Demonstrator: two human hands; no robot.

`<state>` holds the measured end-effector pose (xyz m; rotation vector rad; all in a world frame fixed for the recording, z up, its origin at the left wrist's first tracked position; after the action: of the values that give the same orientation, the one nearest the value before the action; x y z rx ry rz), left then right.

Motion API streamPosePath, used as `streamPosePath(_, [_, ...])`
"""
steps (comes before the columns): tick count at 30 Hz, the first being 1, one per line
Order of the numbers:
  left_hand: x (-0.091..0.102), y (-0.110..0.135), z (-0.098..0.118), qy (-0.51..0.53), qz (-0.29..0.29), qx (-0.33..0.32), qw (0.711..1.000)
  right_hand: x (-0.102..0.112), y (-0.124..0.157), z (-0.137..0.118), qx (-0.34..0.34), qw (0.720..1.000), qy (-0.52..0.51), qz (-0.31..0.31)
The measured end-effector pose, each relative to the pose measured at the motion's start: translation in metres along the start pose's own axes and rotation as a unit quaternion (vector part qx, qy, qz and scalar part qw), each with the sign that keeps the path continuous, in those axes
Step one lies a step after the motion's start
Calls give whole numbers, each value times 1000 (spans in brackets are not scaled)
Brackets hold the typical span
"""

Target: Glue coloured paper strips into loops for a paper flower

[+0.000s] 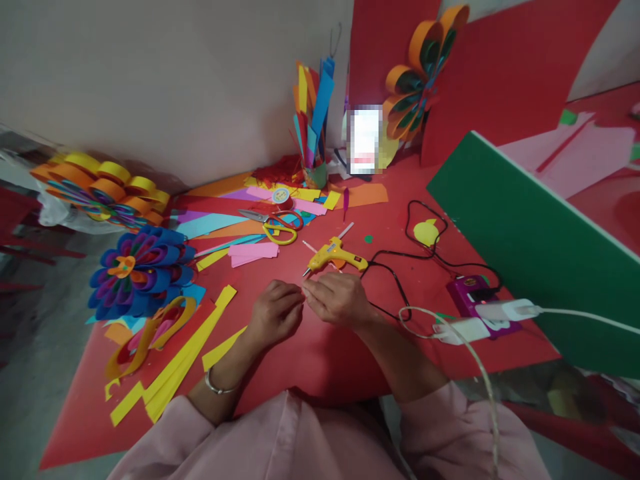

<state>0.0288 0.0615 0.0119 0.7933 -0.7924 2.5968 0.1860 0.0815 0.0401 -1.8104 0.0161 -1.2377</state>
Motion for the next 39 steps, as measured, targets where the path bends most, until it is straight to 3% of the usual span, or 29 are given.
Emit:
streamPosePath(11, [1, -1, 1, 1, 1, 1, 1000, 14, -6, -2, 17, 997, 9, 73])
streamPosePath(39, [0, -1, 1, -5, -1, -4, 1000, 11, -4, -2, 19, 998, 8, 64])
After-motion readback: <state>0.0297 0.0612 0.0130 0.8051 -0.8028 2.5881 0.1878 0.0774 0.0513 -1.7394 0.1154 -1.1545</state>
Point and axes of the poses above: each hand's wrist, its own y-axis away from the middle knuckle, its own x-axis out of the back of the hand, z = x × y, the point moved 7 cm from there along -y, towards the middle knuckle, and after that the axes turned 15 degrees about y, right-handed, at the moved point
